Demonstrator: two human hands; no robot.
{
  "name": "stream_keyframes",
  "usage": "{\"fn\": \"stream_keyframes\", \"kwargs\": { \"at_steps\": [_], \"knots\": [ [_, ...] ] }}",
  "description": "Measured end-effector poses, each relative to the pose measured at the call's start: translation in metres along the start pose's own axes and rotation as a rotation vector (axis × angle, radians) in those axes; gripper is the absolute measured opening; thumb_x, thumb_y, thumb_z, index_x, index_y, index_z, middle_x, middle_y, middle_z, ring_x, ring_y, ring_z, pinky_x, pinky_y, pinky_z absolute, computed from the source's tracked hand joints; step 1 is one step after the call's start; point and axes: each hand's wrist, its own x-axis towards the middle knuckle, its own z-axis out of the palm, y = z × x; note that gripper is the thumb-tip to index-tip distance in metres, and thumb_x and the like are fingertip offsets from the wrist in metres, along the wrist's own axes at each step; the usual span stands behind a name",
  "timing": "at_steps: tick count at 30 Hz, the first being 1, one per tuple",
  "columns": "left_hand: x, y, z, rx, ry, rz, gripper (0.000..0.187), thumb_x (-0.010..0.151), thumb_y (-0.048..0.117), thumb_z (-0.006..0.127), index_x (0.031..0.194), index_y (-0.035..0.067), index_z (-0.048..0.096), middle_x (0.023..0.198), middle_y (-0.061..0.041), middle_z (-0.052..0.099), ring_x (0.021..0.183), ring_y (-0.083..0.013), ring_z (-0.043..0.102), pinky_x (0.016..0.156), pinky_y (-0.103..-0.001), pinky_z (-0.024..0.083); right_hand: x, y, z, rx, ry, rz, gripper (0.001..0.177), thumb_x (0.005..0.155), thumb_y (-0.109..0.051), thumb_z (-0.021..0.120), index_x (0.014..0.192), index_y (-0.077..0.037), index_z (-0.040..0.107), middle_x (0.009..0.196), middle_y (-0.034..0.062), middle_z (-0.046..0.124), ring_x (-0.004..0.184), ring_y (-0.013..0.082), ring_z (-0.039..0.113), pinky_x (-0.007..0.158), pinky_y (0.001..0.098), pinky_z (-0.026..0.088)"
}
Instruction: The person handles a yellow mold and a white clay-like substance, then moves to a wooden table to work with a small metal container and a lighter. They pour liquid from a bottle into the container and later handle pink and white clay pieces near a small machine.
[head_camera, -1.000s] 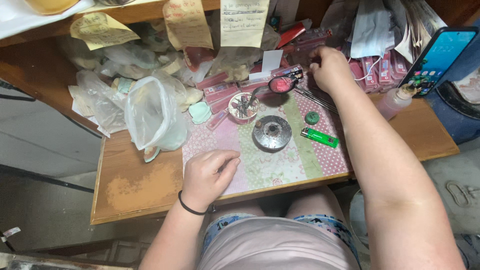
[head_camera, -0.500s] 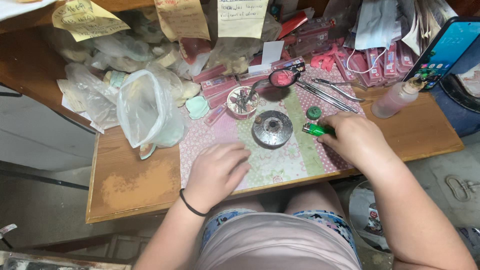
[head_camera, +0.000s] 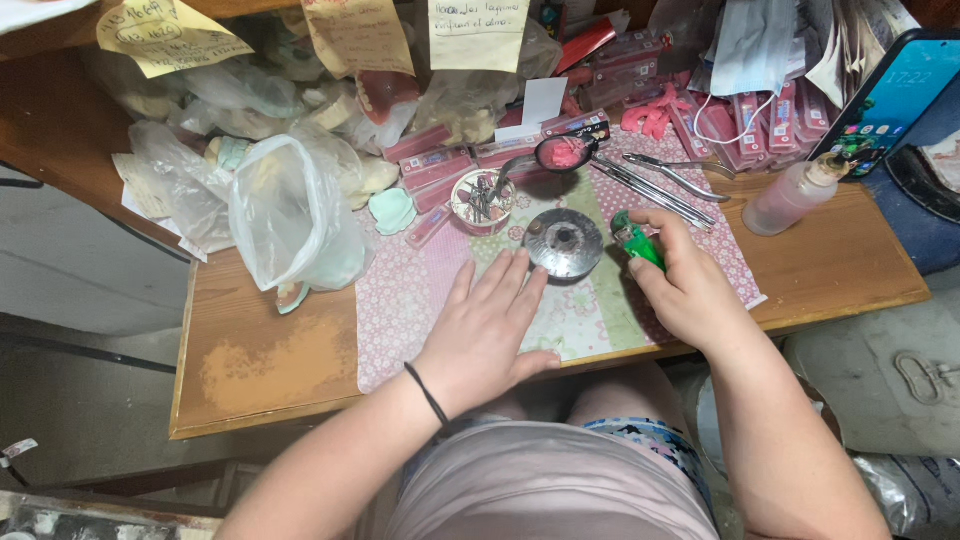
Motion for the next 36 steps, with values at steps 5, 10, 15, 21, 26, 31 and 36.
{"fn": "stream_keyframes", "kwargs": {
  "at_steps": [5, 10, 15, 21, 26, 31, 36],
  "knots": [
    [0.014, -0.004, -0.005, 0.174, -0.181, 0.032, 0.101, 0.089, 0.062, 0.068, 0.159, -0.002, 0.034, 0.159, -0.033, 0.037, 0.152, -0.0459, 0.030, 0.119, -0.068, 0.017, 0.009, 0.017, 0.009, 0.365, 0.029, -0.167, 0.039, 0.101, -0.010, 0.049, 0.139, -0.012, 0.058, 0.068, 0.0112, 0.068, 0.043, 0.0193, 0.061, 0.045, 0.0295, 0.048],
    [0.029, -0.009, -0.024, 0.256, -0.204, 0.075, 0.074, 0.087, 0.059, 0.070, 0.134, 0.003, 0.058, 0.115, -0.019, 0.065, 0.112, -0.0352, 0.060, 0.094, -0.053, 0.041, 0.016, 0.018, 0.019, 0.519, 0.021, -0.202, 0.037, 0.099, -0.006, 0.051, 0.135, -0.009, 0.062, 0.060, 0.0114, 0.064, 0.033, 0.0140, 0.053, 0.033, 0.0227, 0.040],
    [0.050, -0.021, -0.049, 0.104, -0.129, 0.020, 0.034, 0.097, 0.038, 0.063, 0.084, 0.010, 0.078, 0.066, -0.009, 0.070, 0.070, -0.0294, 0.073, 0.071, -0.042, 0.057, 0.015, -0.008, 0.013, 0.278, 0.045, -0.132, 0.028, 0.099, -0.016, 0.057, 0.123, -0.015, 0.072, 0.056, 0.0067, 0.064, 0.057, 0.0202, 0.064, 0.062, 0.0329, 0.050],
    [0.054, -0.049, -0.037, -0.099, 0.094, -0.008, 0.035, 0.102, 0.031, 0.057, 0.076, 0.017, 0.075, 0.063, -0.003, 0.069, 0.069, -0.0237, 0.072, 0.069, -0.034, 0.056, 0.023, -0.017, 0.017, 0.027, -0.036, -0.011, 0.019, 0.097, -0.033, 0.062, 0.108, -0.018, 0.065, 0.056, 0.0037, 0.069, 0.072, 0.0290, 0.072, 0.077, 0.0433, 0.052],
    [0.052, -0.061, -0.023, -0.093, 0.387, 0.098, 0.027, 0.096, 0.031, 0.063, 0.073, 0.018, 0.068, 0.064, -0.007, 0.069, 0.071, -0.0286, 0.074, 0.067, -0.038, 0.059, 0.010, -0.040, 0.004, -0.025, 0.048, 0.064, 0.041, 0.098, -0.030, 0.060, 0.136, -0.018, 0.054, 0.098, 0.0288, 0.074, 0.110, 0.0537, 0.066, 0.097, 0.0654, 0.046],
    [0.053, -0.065, -0.016, -0.026, 0.386, 0.106, 0.031, 0.096, 0.032, 0.063, 0.070, 0.017, 0.067, 0.065, -0.004, 0.069, 0.068, -0.0293, 0.071, 0.058, -0.043, 0.052, -0.008, -0.013, -0.010, -0.182, 0.143, 0.137, 0.035, 0.103, -0.033, 0.053, 0.131, -0.012, 0.057, 0.119, 0.0241, 0.070, 0.115, 0.0499, 0.062, 0.097, 0.0594, 0.043],
    [0.054, -0.064, -0.011, 0.058, 0.347, 0.108, 0.036, 0.098, 0.035, 0.062, 0.067, 0.018, 0.064, 0.063, -0.002, 0.066, 0.061, -0.0295, 0.067, 0.044, -0.047, 0.043, -0.015, 0.053, 0.005, -0.324, 0.181, -0.062, 0.028, 0.098, -0.025, 0.061, 0.119, -0.014, 0.076, 0.113, 0.0126, 0.067, 0.115, 0.0349, 0.062, 0.099, 0.0472, 0.046]
  ]
}}
